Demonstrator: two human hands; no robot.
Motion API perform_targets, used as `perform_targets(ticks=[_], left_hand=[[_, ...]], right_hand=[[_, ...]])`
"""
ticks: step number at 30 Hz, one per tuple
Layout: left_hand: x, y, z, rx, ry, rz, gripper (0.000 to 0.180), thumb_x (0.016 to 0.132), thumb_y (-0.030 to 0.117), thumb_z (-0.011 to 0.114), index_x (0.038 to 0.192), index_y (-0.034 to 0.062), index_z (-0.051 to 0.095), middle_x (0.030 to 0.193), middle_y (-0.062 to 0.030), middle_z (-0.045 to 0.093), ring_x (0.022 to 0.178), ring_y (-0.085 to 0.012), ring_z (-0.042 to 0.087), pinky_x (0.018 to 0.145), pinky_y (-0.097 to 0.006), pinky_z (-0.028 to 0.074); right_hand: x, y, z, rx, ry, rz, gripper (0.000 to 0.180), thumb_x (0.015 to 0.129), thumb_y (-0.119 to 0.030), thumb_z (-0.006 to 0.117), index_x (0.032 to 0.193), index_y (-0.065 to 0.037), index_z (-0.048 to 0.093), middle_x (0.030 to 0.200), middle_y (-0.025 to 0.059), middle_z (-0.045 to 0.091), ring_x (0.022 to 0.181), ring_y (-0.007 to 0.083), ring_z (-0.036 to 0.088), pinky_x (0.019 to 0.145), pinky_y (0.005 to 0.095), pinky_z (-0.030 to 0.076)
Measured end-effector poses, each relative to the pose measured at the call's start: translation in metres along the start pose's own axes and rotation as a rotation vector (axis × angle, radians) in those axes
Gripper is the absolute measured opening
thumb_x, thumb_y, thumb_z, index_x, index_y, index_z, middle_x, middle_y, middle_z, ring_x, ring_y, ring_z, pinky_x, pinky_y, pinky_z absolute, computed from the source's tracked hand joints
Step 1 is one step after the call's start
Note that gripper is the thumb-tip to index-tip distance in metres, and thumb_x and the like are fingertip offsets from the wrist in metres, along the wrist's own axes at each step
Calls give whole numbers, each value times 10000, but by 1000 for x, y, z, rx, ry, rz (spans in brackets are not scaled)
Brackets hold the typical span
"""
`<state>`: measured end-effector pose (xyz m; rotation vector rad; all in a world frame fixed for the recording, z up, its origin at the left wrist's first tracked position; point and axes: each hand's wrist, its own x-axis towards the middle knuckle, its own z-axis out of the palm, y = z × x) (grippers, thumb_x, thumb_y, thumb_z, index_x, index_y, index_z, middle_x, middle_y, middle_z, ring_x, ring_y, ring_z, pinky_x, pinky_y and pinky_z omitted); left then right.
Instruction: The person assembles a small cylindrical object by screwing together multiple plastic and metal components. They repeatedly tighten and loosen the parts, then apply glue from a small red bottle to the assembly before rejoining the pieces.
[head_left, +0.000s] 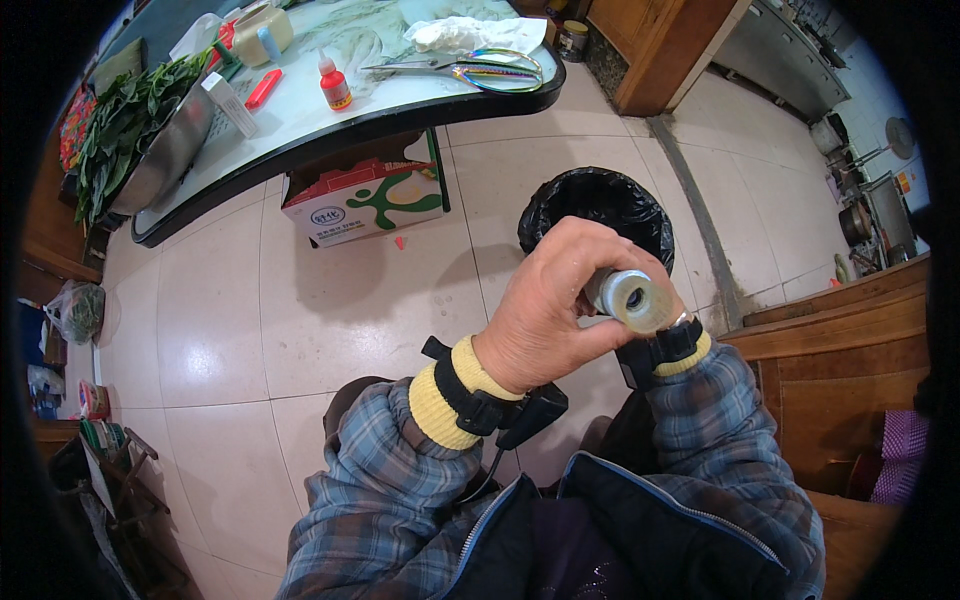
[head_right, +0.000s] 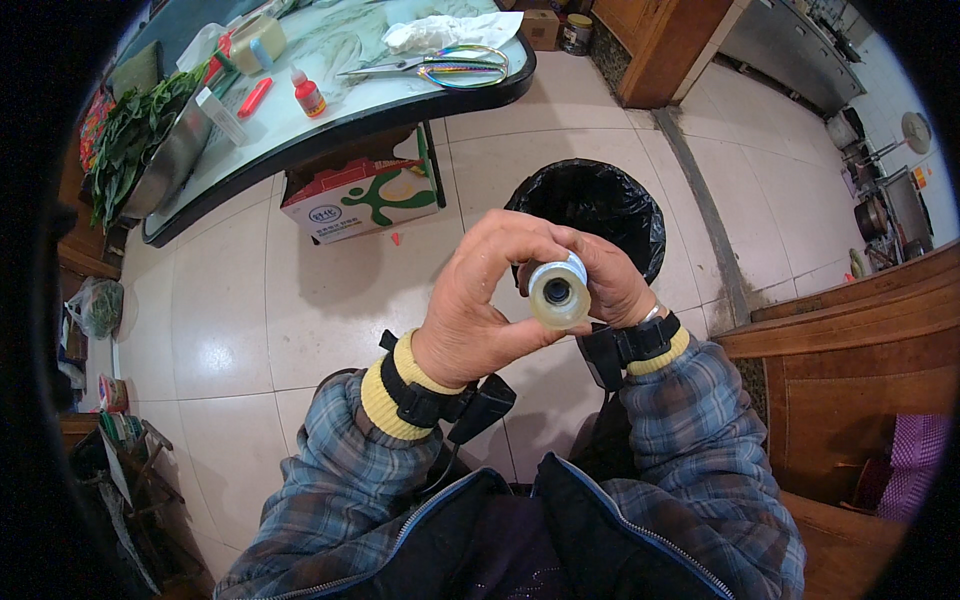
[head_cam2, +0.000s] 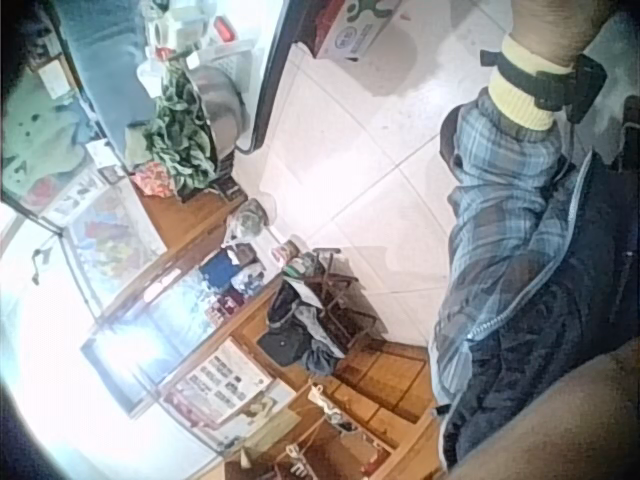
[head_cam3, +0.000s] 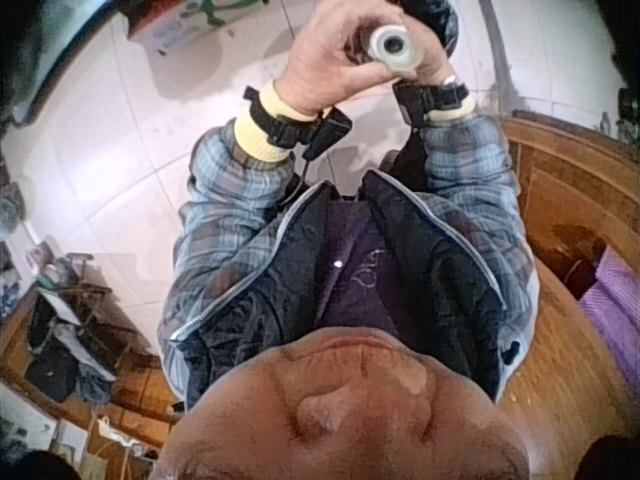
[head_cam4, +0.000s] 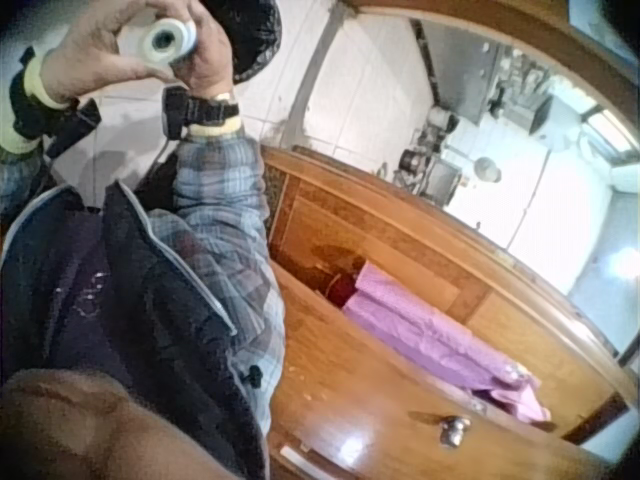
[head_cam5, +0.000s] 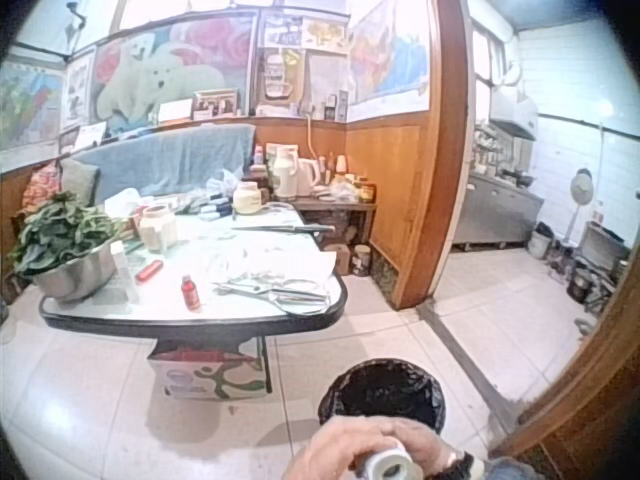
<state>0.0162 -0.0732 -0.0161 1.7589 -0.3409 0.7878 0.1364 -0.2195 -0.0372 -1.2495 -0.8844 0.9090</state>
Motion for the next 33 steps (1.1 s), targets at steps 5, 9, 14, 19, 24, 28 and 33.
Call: perform_targets(ticks=[5, 9, 14, 19, 24, 28, 33], left_hand=[[-1, 0, 0, -22, 39, -42, 540, 646, 131, 897, 1099, 121, 603, 1130, -62, 614, 1030, -220, 586, 852, -336, 486], [-1, 1, -1, 1, 40, -24, 549, 645, 129, 898, 1106, 119, 600, 1128, -65, 616, 1026, -220, 586, 849, -337, 486], [-1, 1, -2, 5, 38, -30, 549, 654, 126, 891, 1116, 108, 596, 1134, -73, 615, 1044, -226, 588, 872, -346, 485], [-1, 0, -3, 13, 76, -14, 535, 674, 131, 879, 1124, 89, 593, 1137, -95, 612, 1077, -243, 594, 921, -371, 477], [-1, 1, -4, 10, 78, -22, 534, 683, 142, 876, 1132, 88, 592, 1137, -101, 613, 1076, -249, 597, 927, -377, 476], [-1, 0, -4, 11, 76, -3, 536, 683, 144, 874, 1136, 90, 592, 1143, -99, 616, 1075, -249, 597, 924, -375, 476], [0, 0, -5, 6, 71, 28, 536, 687, 129, 866, 1149, 92, 595, 1151, -98, 616, 1077, -250, 597, 926, -375, 475]], right_hand=[[2, 6, -2, 35, -52, -81, 540, 984, -444, 537, 1331, -30, 536, 1102, 90, 655, 993, 171, 643, 869, 311, 535], [3, 9, -5, 54, -76, -103, 565, 979, -440, 550, 1352, -16, 517, 1150, 92, 644, 1030, 174, 636, 904, 311, 528], [1, 19, -11, 191, -78, -105, 546, 972, -412, 576, 1353, -25, 519, 1178, 71, 632, 1057, 161, 623, 923, 303, 518], [4, 29, -19, 325, -40, 53, 538, 959, -394, 602, 1347, -30, 520, 1175, 44, 620, 1069, 143, 607, 930, 290, 512], [2, 28, -16, 316, -12, 23, 516, 953, -404, 608, 1305, -32, 549, 1163, 40, 621, 1071, 142, 603, 927, 298, 514], [3, 23, -14, 324, 31, 44, 491, 950, -413, 612, 1265, -38, 575, 1145, 43, 629, 1065, 145, 609, 918, 308, 517], [3, 18, -13, 290, 46, -43, 484, 944, -434, 619, 1251, -61, 587, 1127, 46, 631, 1041, 148, 621, 910, 312, 521]])
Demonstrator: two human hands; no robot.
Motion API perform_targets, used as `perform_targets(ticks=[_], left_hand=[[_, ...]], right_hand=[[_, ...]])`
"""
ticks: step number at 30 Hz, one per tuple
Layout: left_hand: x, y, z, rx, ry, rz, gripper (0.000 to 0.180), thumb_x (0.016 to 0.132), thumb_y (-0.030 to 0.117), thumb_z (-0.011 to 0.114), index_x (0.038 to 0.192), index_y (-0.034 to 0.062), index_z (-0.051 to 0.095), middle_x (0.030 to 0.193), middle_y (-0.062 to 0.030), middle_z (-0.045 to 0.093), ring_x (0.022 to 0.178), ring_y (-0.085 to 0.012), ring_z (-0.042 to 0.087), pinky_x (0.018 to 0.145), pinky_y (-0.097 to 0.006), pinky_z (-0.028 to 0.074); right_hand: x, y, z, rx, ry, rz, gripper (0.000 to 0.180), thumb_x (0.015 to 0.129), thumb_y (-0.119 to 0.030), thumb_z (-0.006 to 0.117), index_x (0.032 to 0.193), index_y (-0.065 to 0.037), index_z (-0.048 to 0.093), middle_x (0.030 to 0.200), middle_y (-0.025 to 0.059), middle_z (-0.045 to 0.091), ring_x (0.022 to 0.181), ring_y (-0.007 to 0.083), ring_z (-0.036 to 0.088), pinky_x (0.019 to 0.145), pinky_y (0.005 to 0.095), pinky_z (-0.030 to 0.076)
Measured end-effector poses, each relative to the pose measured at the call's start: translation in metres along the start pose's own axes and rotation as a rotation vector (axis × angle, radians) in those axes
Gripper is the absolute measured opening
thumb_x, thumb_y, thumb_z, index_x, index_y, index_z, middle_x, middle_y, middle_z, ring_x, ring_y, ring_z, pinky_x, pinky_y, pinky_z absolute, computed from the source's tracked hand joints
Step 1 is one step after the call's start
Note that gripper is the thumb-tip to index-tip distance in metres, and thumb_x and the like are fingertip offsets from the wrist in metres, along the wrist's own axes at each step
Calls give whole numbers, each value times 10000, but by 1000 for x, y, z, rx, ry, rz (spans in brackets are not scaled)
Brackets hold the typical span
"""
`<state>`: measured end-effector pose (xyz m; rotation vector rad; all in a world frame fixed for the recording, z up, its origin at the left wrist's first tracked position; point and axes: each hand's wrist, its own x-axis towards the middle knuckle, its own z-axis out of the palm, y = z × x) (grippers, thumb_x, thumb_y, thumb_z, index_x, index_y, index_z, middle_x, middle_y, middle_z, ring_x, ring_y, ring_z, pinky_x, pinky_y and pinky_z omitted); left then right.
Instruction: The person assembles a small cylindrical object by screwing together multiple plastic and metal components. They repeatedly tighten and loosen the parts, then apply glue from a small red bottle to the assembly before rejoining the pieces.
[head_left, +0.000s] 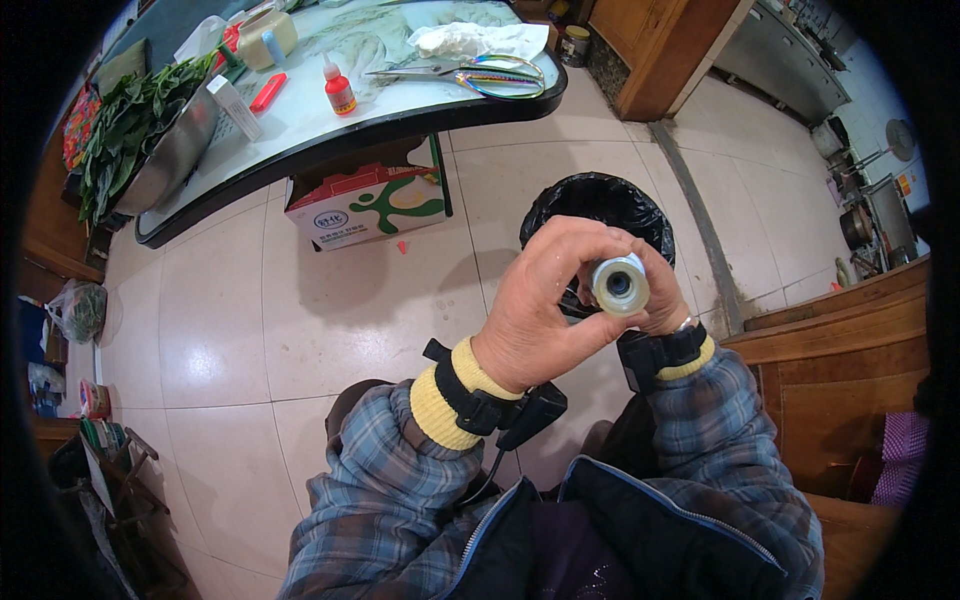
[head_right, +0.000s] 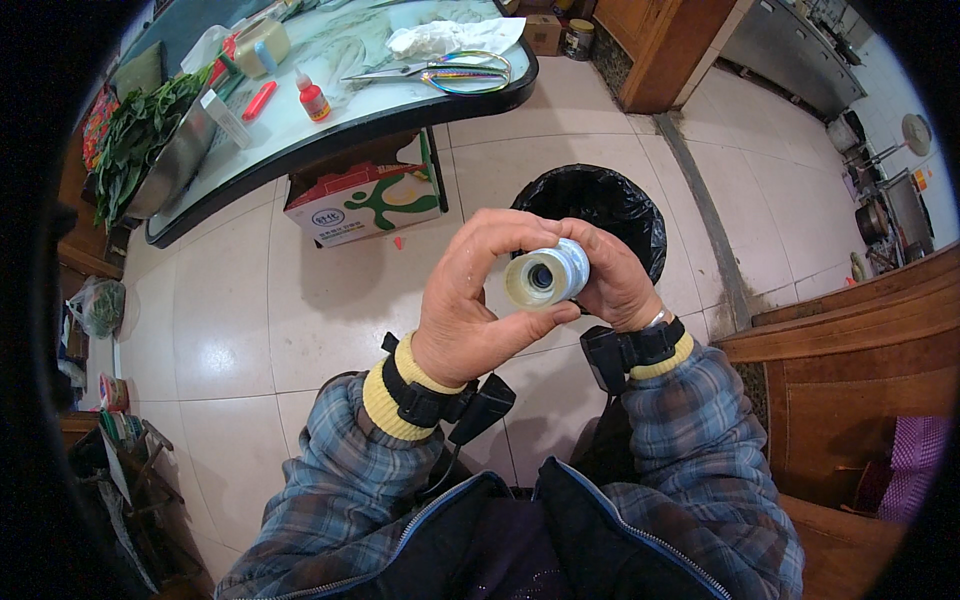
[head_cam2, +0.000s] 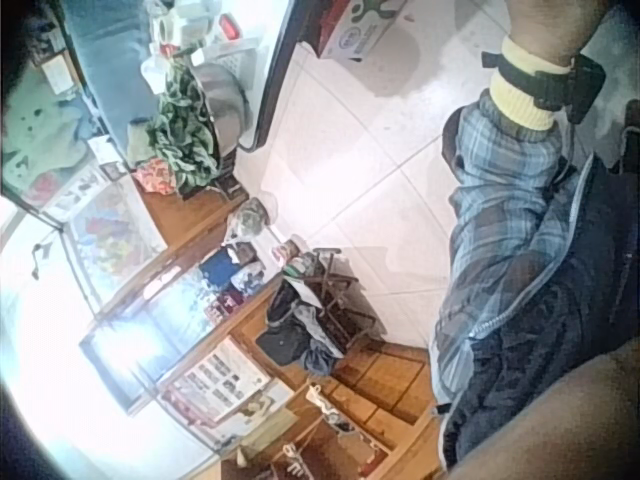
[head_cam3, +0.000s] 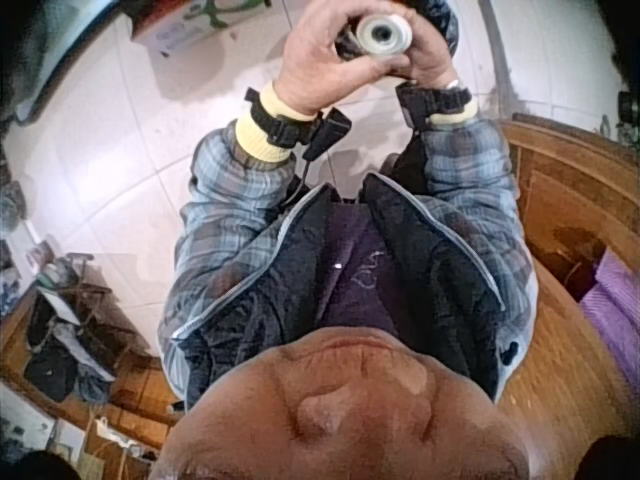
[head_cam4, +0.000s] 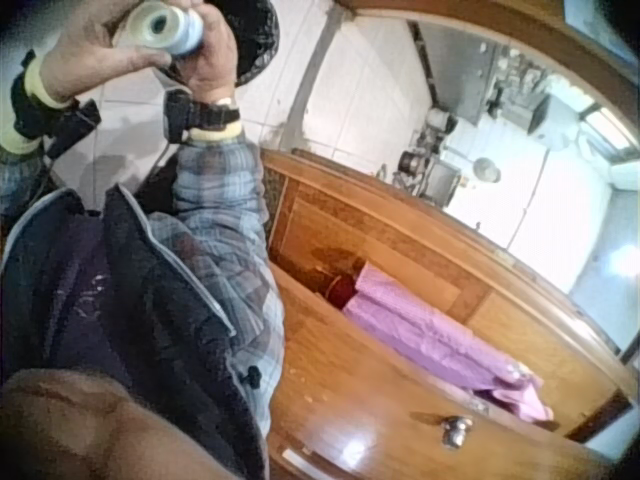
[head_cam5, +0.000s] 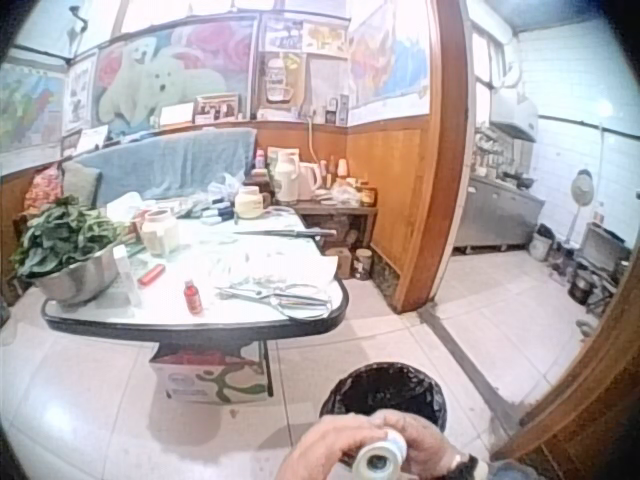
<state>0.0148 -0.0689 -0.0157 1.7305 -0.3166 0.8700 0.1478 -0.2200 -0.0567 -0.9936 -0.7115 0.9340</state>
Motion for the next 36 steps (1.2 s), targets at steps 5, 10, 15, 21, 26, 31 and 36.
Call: perform_targets(ticks=[5, 10, 15, 21, 26, 31, 36], left_hand=[[1, 0, 0, -8, -4, 17, 540, 690, 114, 860, 1163, 98, 599, 1158, -97, 614, 1087, -252, 593, 930, -374, 474], [-2, -3, -1, -19, -3, 3, 538, 711, 108, 845, 1189, 94, 598, 1163, -96, 610, 1093, -250, 589, 934, -367, 472], [-2, -8, -4, -44, 48, -25, 556, 770, 113, 814, 1263, 61, 562, 1177, -92, 581, 1110, -215, 575, 954, -341, 455], [-9, -13, -9, -152, -4, -193, 578, 752, 132, 842, 1253, 72, 561, 1214, -83, 568, 1133, -195, 550, 988, -346, 446], [-13, -18, -25, -281, 157, -402, 309, 816, 73, 773, 1088, 55, 627, 1086, -57, 642, 868, -118, 625, 787, -271, 520], [-6, -26, -76, -187, 505, -440, 176, 830, 48, 741, 983, 70, 657, 909, 22, 644, 837, -82, 601, 733, -249, 499], [-17, -25, -168, -59, 906, -239, 168, 858, 145, 756, 964, 75, 646, 898, -9, 660, 809, -109, 609, 750, -267, 499]], right_hand=[[1, 1, 3, -116, -58, -144, 468, 941, -445, 622, 1220, -70, 603, 1120, 44, 630, 1048, 141, 613, 921, 313, 509], [1, 0, 2, -34, 6, -73, 438, 953, -443, 605, 1194, -77, 612, 1111, 40, 628, 1035, 133, 605, 924, 307, 499], [6, -4, 7, 7, -59, -15, 435, 986, -433, 543, 1184, -48, 592, 1098, 31, 614, 1011, 138, 594, 899, 310, 491], [9, 0, 24, -601, -86, -138, 436, 991, -382, 532, 1229, -20, 581, 1149, 57, 613, 1013, 159, 604, 895, 306, 502], [28, 16, 34, -178, -29, 263, 344, 1026, -332, 487, 1112, -18, 598, 973, 76, 647, 863, 172, 652, 777, 295, 534], [43, 39, 32, -311, 70, 364, 223, 997, -222, 549, 1013, -13, 624, 873, 61, 655, 770, 138, 639, 713, 246, 518], [50, 90, 10, -512, 128, 447, 167, 963, -111, 564, 1026, 24, 640, 865, 68, 660, 738, 124, 631, 687, 260, 530]])
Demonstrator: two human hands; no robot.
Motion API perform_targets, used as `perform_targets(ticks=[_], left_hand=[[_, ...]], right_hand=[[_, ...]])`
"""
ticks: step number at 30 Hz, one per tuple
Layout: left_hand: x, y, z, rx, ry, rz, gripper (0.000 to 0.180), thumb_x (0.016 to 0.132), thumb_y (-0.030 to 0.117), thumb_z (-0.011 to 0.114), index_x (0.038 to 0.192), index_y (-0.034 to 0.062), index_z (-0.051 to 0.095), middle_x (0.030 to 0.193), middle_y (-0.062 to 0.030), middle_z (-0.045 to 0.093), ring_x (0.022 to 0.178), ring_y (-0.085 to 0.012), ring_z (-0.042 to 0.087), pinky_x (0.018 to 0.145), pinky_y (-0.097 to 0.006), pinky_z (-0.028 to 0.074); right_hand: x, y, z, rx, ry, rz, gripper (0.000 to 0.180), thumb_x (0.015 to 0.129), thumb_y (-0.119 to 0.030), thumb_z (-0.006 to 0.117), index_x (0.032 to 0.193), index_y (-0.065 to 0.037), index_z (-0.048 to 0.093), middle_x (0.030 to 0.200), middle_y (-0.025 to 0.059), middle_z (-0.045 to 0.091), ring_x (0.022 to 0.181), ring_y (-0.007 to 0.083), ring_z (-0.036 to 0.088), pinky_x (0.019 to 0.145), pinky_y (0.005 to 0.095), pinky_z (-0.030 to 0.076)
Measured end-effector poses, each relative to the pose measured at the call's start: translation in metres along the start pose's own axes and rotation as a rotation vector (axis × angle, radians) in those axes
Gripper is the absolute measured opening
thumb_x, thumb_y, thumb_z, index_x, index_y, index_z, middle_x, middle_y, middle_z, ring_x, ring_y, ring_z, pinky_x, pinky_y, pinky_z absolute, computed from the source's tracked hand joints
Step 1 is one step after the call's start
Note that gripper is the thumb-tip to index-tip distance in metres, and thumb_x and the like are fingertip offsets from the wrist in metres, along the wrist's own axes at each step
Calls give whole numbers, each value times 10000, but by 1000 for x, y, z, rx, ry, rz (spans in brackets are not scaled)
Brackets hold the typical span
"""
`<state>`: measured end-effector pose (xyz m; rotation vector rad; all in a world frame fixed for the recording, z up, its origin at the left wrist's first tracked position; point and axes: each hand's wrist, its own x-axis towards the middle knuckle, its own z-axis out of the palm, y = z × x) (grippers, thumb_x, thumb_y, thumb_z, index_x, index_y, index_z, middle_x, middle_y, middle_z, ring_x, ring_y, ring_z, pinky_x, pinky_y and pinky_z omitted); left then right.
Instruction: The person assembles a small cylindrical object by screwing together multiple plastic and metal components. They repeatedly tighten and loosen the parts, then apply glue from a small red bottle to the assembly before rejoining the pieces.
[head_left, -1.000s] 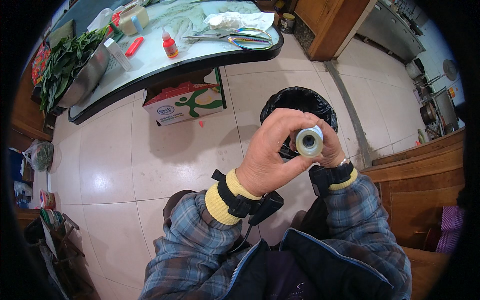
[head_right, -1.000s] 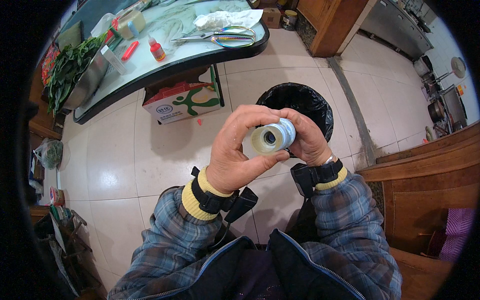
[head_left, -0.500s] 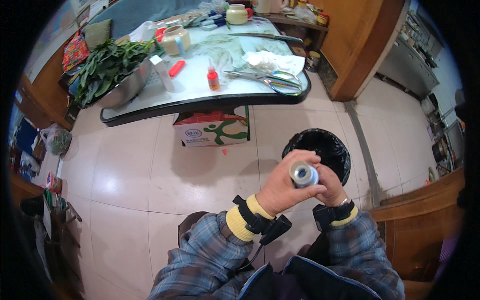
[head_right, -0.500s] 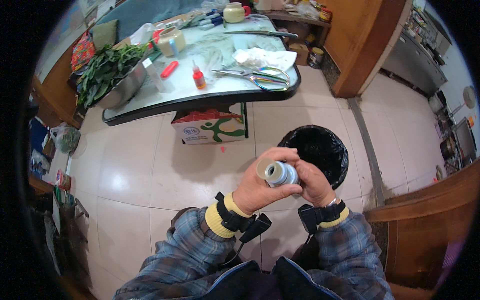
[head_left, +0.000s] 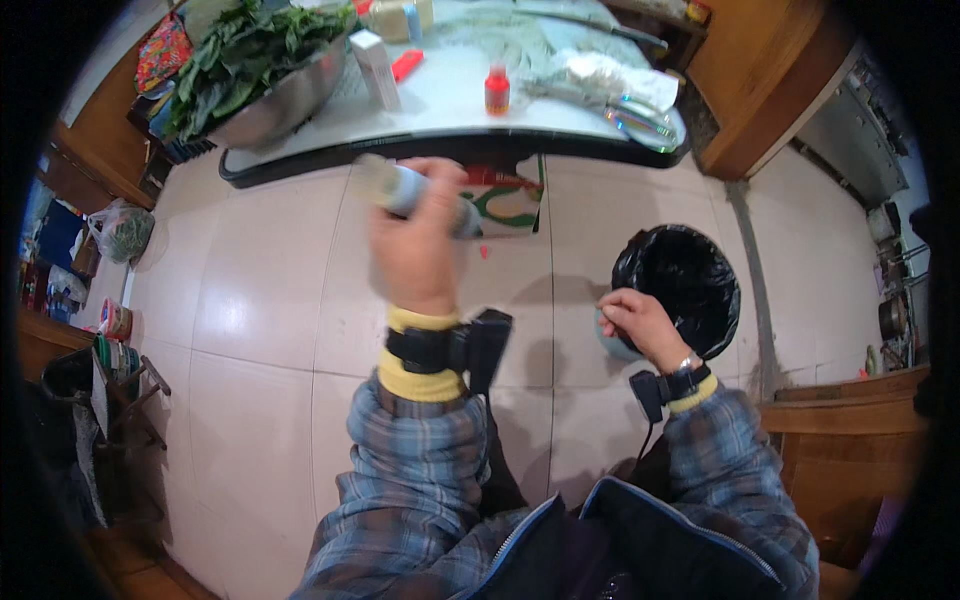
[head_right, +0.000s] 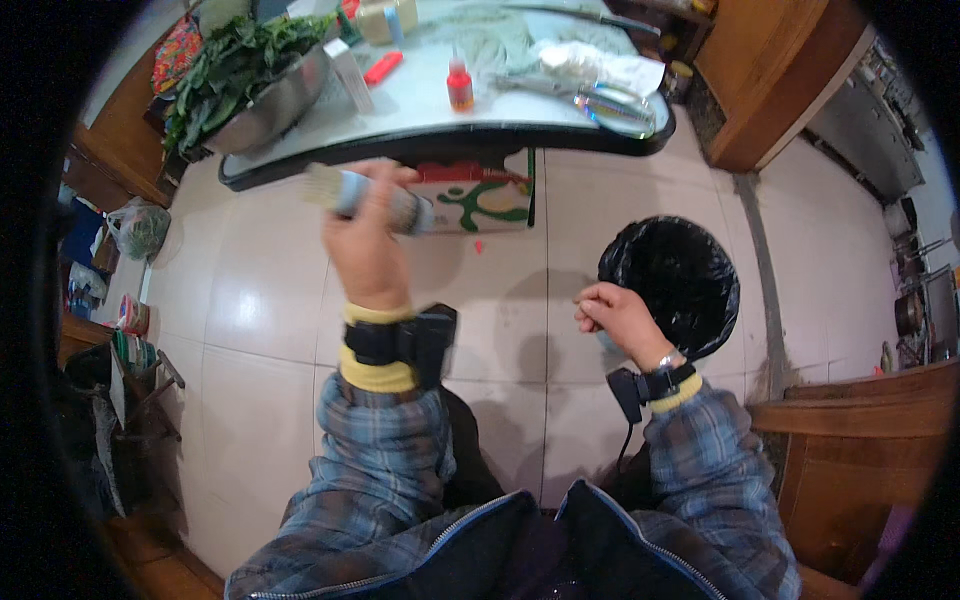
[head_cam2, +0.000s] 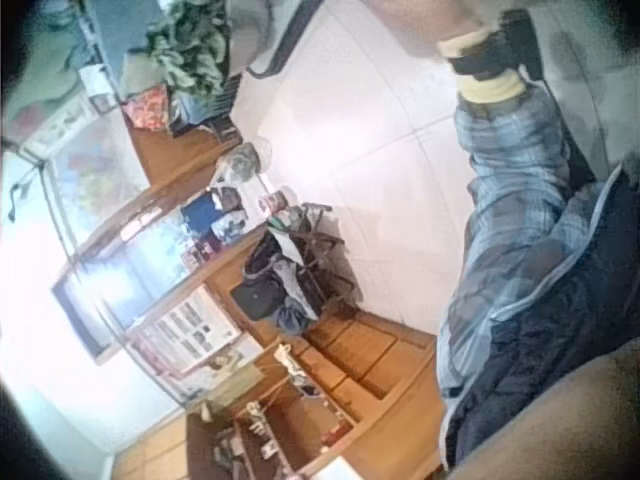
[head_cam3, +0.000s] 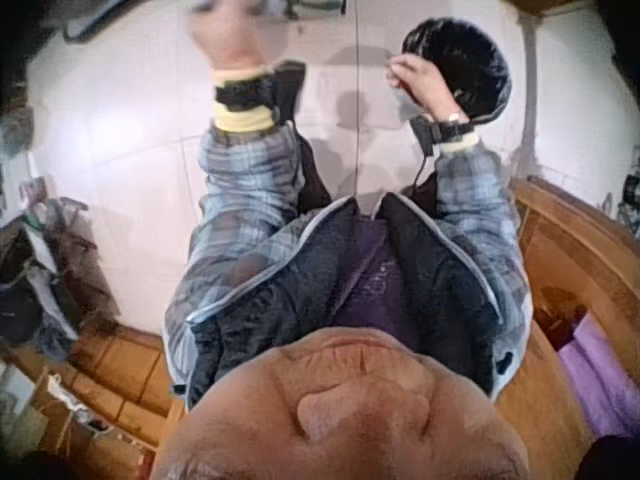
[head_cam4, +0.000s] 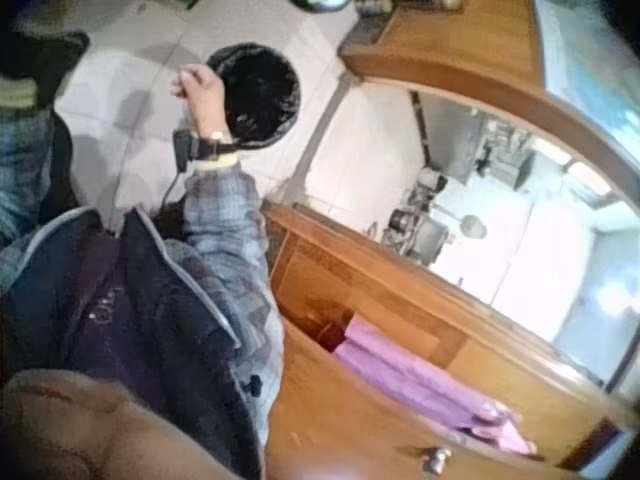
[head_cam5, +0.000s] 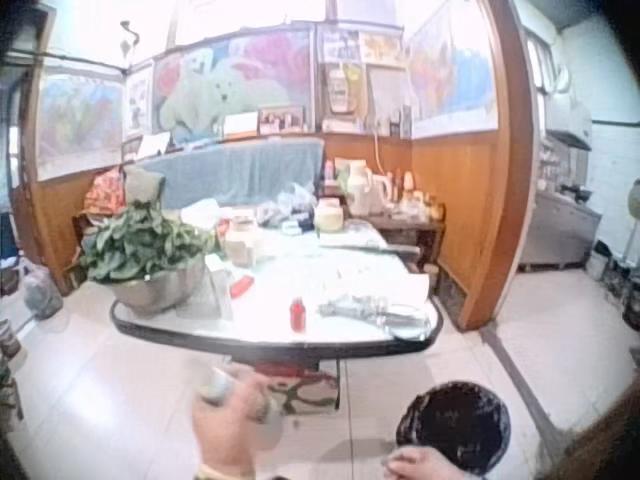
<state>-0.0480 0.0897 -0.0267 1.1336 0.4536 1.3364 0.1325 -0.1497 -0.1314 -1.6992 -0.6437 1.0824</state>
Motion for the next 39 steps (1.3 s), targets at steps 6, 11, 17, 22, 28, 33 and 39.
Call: perform_targets(ticks=[6, 11, 17, 22, 28, 33, 39], left_hand=[[13, 9, -27, -13, 133, -47, 246, 854, 139, 763, 1014, 21, 617, 913, -69, 678, 860, -148, 653, 786, -284, 510], [11, 1, -31, 47, 79, -110, 247, 852, 143, 763, 1009, 15, 622, 916, -69, 673, 846, -137, 642, 778, -276, 504], [19, -16, -45, 113, 77, -150, 254, 851, 153, 759, 1020, 16, 627, 917, -51, 655, 829, -120, 608, 763, -268, 492], [20, -25, -53, 192, 64, -212, 259, 841, 156, 761, 1021, 25, 628, 931, -37, 635, 843, -119, 588, 771, -270, 483], [18, -25, -52, 219, 25, -270, 265, 826, 125, 769, 1027, 33, 623, 972, -46, 654, 878, -131, 595, 807, -283, 490], [10, -24, -50, 237, -46, -305, 274, 822, 71, 761, 1047, 42, 608, 975, -51, 658, 892, -139, 614, 793, -288, 510], [6, -39, -45, 315, -164, -214, 310, 797, -12, 748, 1060, 41, 593, 993, -76, 659, 923, -162, 636, 815, -299, 515]], right_hand=[[49, 88, 45, -315, -43, 154, 204, 904, -116, 593, 1057, -13, 679, 874, 95, 688, 779, 188, 671, 724, 316, 542], [126, 136, 95, -799, -29, -197, 310, 873, -174, 570, 1143, -51, 659, 1038, 171, 671, 1037, 377, 610, 924, 421, 481], [224, 147, 147, -953, -45, -134, 452, 877, -187, 509, 1314, -81, 552, 1371, 200, 484, 1185, 372, 545, 1016, 420, 437], [273, 134, 162, -1052, -93, 0, 517, 873, -216, 527, 1351, -24, 486, 1375, 219, 473, 1226, 351, 523, 1026, 393, 434], [293, 120, 177, -1018, -24, 128, 480, 900, -234, 489, 1368, -128, 482, 1426, 202, 422, 1225, 391, 521, 1033, 451, 431], [308, 111, 177, -1125, -28, 130, 401, 940, -271, 449, 1318, -152, 513, 1415, 192, 429, 1172, 389, 552, 1004, 474, 445], [328, 157, 166, -852, 217, 131, 332, 1003, -294, 389, 1158, -58, 564, 1191, 207, 610, 1056, 401, 600, 942, 497, 474]])
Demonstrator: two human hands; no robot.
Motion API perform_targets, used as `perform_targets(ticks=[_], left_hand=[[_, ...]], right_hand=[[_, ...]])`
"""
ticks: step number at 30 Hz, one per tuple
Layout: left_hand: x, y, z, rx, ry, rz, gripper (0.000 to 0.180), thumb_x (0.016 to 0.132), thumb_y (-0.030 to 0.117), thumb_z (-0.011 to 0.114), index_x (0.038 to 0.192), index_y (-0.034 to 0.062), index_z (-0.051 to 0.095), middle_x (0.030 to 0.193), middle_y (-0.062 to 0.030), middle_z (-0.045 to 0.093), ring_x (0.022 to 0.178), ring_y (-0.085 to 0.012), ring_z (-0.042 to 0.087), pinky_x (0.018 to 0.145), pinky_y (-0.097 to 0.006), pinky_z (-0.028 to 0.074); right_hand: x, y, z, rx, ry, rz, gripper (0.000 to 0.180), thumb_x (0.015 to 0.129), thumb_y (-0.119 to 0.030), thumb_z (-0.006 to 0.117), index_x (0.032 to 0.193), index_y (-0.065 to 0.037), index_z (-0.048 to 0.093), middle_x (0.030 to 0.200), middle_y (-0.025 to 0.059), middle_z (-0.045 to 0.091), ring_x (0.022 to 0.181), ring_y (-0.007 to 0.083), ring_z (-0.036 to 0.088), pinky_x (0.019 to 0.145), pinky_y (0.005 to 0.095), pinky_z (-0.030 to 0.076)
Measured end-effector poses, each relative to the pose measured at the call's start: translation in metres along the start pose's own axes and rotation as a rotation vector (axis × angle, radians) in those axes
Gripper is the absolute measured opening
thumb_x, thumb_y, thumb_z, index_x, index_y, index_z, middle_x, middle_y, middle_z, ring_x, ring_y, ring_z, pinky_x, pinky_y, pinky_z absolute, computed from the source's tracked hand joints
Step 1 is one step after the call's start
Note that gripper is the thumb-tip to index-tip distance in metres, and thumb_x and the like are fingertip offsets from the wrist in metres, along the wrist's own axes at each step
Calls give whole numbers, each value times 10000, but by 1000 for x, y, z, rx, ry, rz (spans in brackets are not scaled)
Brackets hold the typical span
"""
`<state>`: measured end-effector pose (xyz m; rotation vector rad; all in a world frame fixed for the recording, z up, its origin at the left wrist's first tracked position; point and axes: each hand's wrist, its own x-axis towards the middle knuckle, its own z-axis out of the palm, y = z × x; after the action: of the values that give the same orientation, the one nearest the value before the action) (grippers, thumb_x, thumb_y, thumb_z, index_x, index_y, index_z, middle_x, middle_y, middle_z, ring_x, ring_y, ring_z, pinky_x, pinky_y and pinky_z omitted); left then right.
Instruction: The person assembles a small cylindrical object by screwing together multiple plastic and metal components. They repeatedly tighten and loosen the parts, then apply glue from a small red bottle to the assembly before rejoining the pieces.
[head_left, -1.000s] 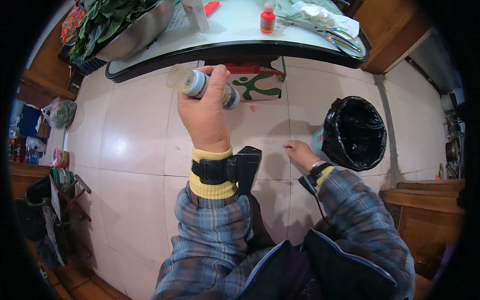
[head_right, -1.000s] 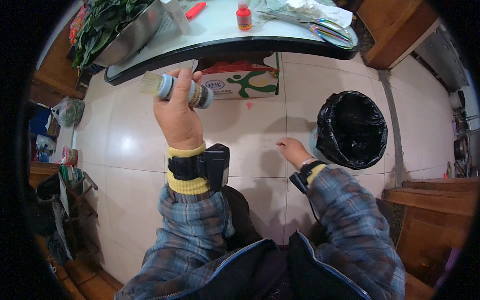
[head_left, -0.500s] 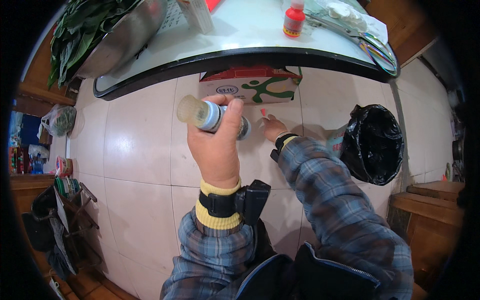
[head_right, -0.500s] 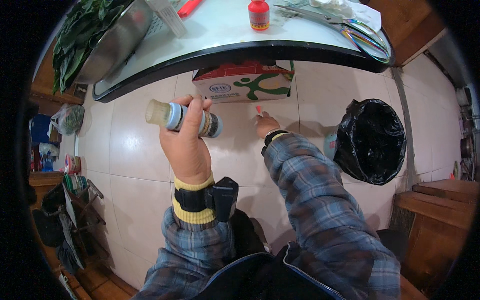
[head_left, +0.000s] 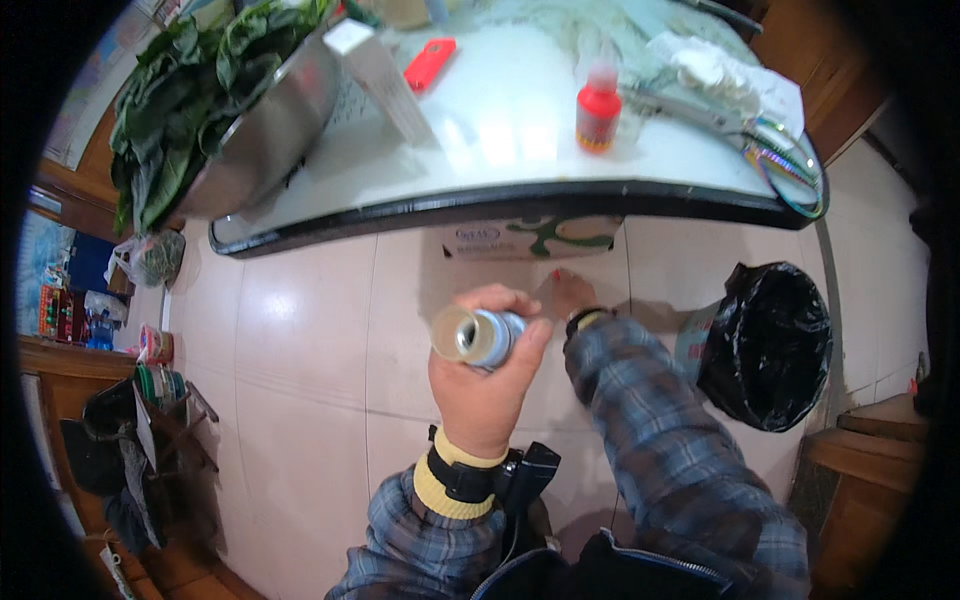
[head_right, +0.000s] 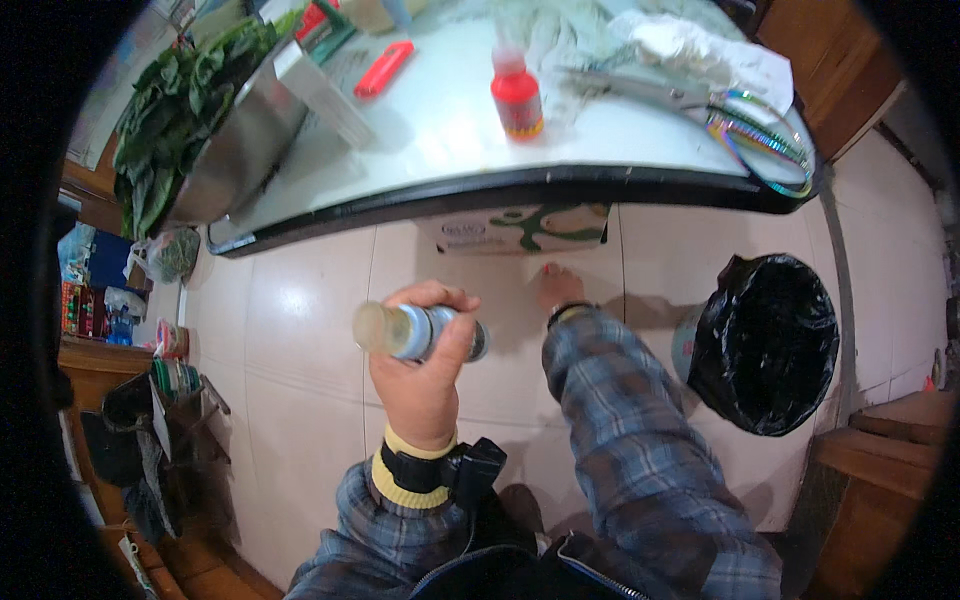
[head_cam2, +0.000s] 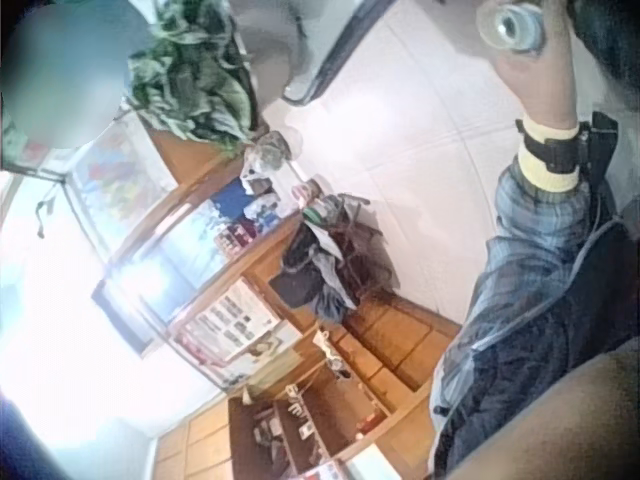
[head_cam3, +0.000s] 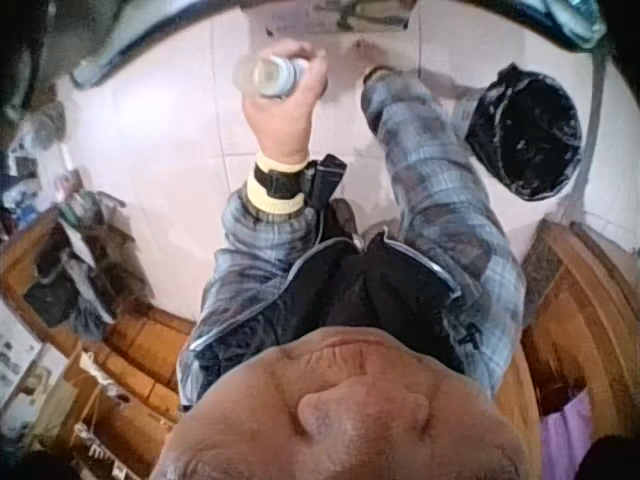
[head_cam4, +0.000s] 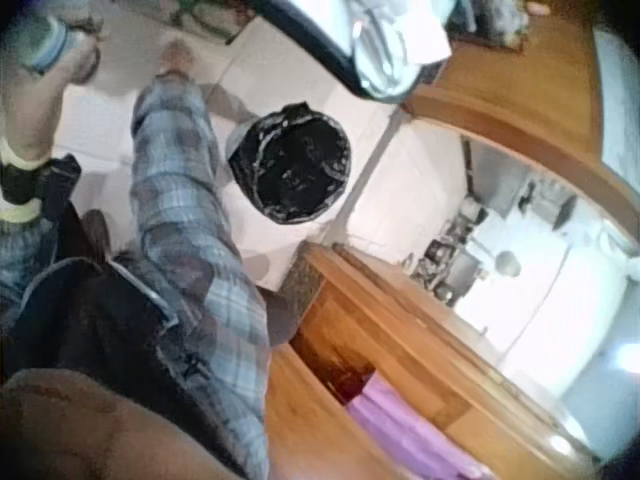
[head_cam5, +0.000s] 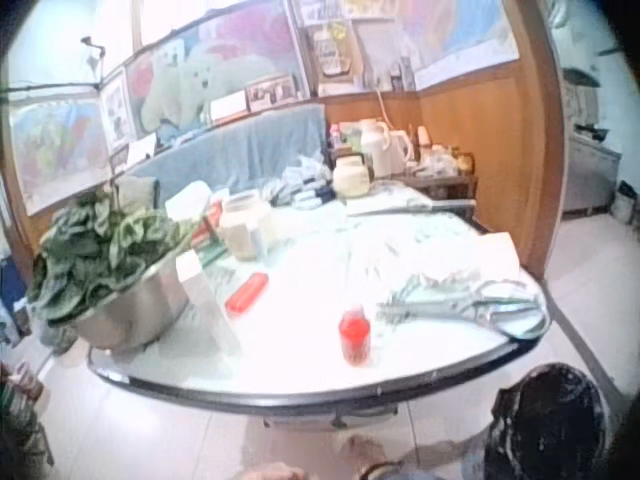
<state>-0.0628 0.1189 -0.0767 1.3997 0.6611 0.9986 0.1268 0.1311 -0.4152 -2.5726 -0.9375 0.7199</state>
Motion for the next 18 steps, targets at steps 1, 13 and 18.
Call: perform_targets(ticks=[1, 13, 18], left_hand=[[2, -2, 1, 47, -24, 64, 339, 775, -21, 759, 1065, 34, 591, 1011, -91, 648, 938, -180, 636, 828, -304, 511], [13, -20, 37, 86, -79, 323, 473, 733, 22, 802, 1160, 37, 599, 1128, -105, 601, 929, -186, 615, 815, -302, 528], [10, -13, 43, 52, -65, 322, 424, 753, 19, 787, 1133, 35, 599, 1117, -97, 606, 938, -186, 621, 831, -302, 527]], right_hand=[[-1, 10, 7, -44, 37, -87, 320, 1002, -291, 398, 1130, -48, 562, 1160, 212, 620, 1010, 403, 616, 909, 505, 486], [-181, 25, -95, 939, -71, -35, 279, 900, -56, 639, 1158, 7, 555, 1009, 116, 652, 828, 186, 655, 714, 306, 561], [-229, -17, -241, 1140, 132, -361, 307, 883, 10, 637, 1188, 11, 603, 971, 61, 667, 841, 136, 645, 737, 261, 526]])
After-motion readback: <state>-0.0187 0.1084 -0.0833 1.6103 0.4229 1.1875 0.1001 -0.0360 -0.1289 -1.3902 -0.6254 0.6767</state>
